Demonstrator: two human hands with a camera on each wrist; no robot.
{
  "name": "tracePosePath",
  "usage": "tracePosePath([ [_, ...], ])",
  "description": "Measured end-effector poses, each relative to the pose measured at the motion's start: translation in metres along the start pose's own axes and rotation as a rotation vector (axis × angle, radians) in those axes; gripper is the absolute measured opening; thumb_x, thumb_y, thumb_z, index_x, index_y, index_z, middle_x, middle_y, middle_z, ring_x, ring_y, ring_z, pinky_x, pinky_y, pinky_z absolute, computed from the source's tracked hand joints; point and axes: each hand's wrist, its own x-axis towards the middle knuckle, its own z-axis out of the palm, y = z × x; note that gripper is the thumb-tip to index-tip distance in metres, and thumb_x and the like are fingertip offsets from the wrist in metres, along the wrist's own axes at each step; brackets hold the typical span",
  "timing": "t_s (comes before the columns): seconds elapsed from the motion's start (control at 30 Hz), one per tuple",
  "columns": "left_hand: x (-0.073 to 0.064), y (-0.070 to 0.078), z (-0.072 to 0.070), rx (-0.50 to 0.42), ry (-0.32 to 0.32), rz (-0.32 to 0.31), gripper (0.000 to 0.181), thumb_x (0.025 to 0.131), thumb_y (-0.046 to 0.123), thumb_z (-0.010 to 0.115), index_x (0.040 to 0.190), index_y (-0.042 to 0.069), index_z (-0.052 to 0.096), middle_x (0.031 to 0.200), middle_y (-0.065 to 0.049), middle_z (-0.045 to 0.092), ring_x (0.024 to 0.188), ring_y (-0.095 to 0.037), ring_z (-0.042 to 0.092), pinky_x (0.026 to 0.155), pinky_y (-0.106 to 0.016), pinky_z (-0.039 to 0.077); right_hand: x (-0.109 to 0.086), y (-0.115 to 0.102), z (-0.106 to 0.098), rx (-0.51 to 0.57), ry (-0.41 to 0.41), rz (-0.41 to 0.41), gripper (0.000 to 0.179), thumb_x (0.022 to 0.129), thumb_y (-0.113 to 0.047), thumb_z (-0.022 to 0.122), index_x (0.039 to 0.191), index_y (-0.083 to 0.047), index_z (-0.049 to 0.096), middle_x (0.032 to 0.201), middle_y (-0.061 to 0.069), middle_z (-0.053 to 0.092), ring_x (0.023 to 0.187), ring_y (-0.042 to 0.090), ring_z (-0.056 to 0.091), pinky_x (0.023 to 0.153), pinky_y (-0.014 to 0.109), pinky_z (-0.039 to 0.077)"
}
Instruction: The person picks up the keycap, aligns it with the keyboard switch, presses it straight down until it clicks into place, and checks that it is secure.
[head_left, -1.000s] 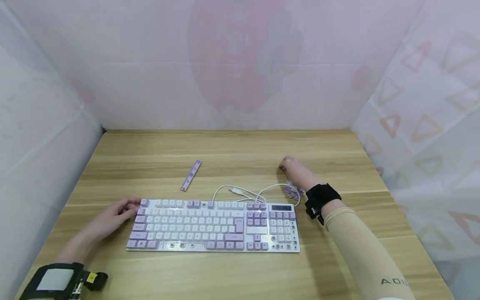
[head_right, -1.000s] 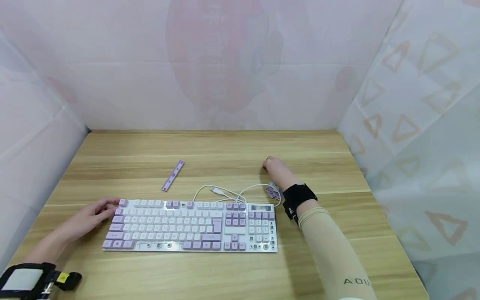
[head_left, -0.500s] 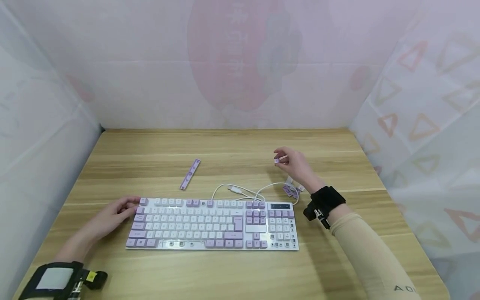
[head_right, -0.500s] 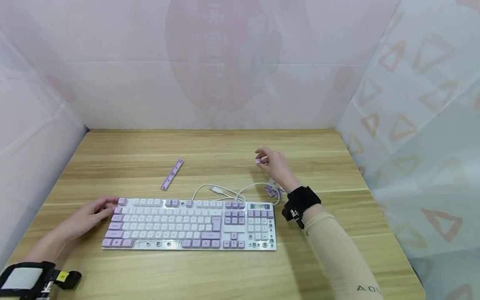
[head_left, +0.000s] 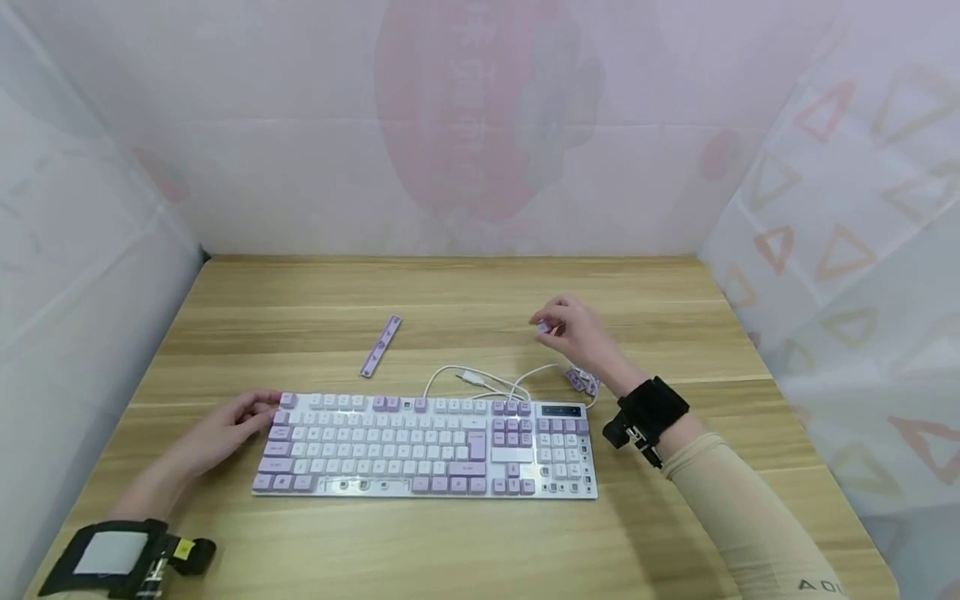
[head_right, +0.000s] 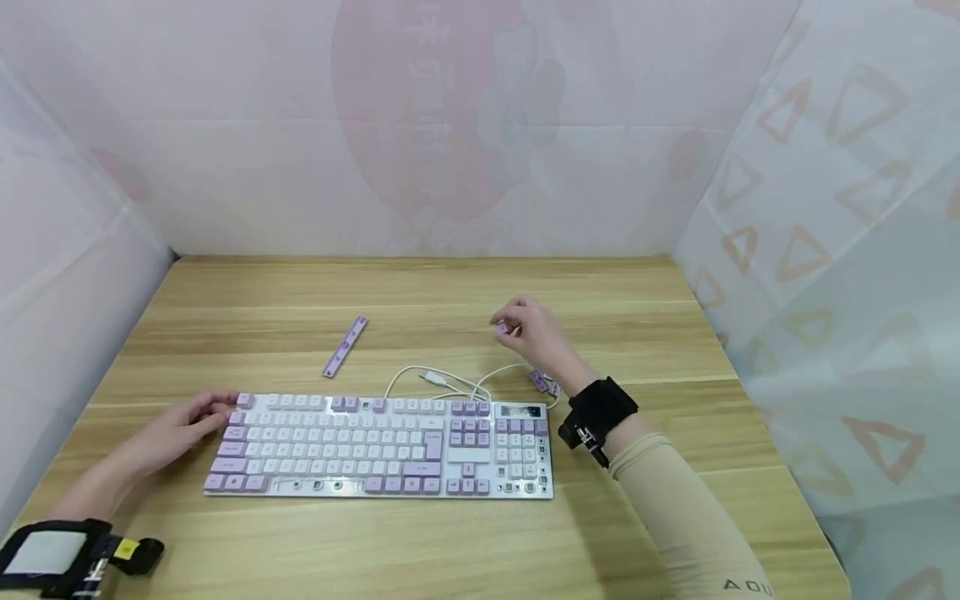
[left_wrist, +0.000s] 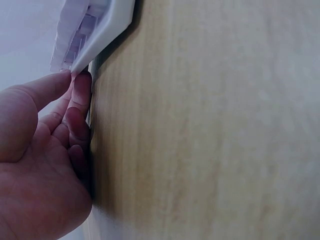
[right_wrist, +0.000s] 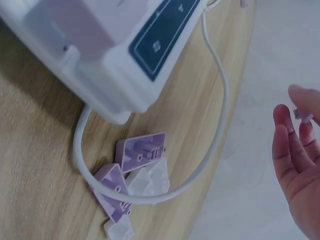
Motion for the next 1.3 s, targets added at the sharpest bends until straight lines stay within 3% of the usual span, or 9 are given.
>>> tracePosePath([
  [0.3,-0.001,0.001,0.000,-0.001,0.003,-0.010,0.052,0.106,0.042,0.045,0.142,0.005,0.048,0.119,-0.014,0.061,0.103,-0.023,0.051,0.077,-0.020,0.040,-0.001,-0.019,0.010,-0.049,0.006,-0.078,0.013,0.087,-0.009,0.076,0.098,-0.004,0.074,0.101,0.008,0.064,0.081,0.016,0.059,0.071,0.025,0.050],
  [0.5,0.000,0.002,0.000,-0.003,0.001,0.002,0.050,0.106,0.040,0.045,0.141,0.004,0.048,0.119,-0.013,0.062,0.101,-0.020,0.052,0.077,-0.019,0.041,-0.001,-0.037,0.024,-0.083,-0.044,-0.124,0.017,0.090,-0.008,0.071,0.106,-0.004,0.074,0.099,0.008,0.072,0.081,0.016,0.065,0.073,0.026,0.054],
  [0.67,0.000,0.001,0.000,-0.009,-0.001,0.007,0.050,0.106,0.040,0.045,0.141,0.004,0.048,0.118,-0.013,0.061,0.098,-0.017,0.051,0.077,-0.019,0.041,-0.003,-0.056,0.040,-0.005,-0.183,-0.112,0.024,0.089,-0.006,0.073,0.112,-0.004,0.073,0.105,0.011,0.074,0.087,0.017,0.069,0.079,0.025,0.056],
  [0.9,-0.001,0.003,0.000,-0.016,-0.004,0.010,0.050,0.106,0.040,0.046,0.141,0.004,0.048,0.118,-0.013,0.061,0.097,-0.015,0.051,0.076,-0.019,0.041,0.001,-0.078,0.065,0.226,-0.305,-0.068,0.031,0.092,0.003,0.065,0.122,0.007,0.064,0.119,0.024,0.068,0.098,0.028,0.074,0.084,0.021,0.056],
  [1.0,-0.001,0.004,0.001,-0.015,-0.005,0.014,0.049,0.106,0.038,0.045,0.141,0.004,0.048,0.117,-0.013,0.061,0.098,-0.016,0.051,0.077,-0.019,0.041,0.003,-0.086,0.073,0.159,-0.298,-0.086,0.028,0.092,-0.004,0.068,0.120,0.002,0.068,0.114,0.017,0.072,0.097,0.024,0.072,0.085,0.022,0.055],
  [1.13,-0.001,0.005,0.001,-0.017,-0.006,0.015,0.046,0.107,0.036,0.045,0.141,0.004,0.049,0.117,-0.012,0.060,0.099,-0.018,0.050,0.077,-0.019,0.040,0.005,-0.098,0.082,0.028,-0.276,-0.127,0.023,0.090,-0.013,0.073,0.112,-0.007,0.074,0.099,0.004,0.075,0.086,0.013,0.065,0.078,0.023,0.051],
  [1.3,-0.001,0.005,0.002,-0.012,-0.007,0.013,0.047,0.107,0.037,0.045,0.141,0.005,0.048,0.117,-0.012,0.060,0.100,-0.020,0.050,0.077,-0.019,0.040,0.008,-0.109,0.097,0.019,-0.284,-0.130,0.021,0.087,-0.012,0.076,0.108,-0.007,0.075,0.101,0.004,0.074,0.085,0.010,0.065,0.076,0.017,0.051],
])
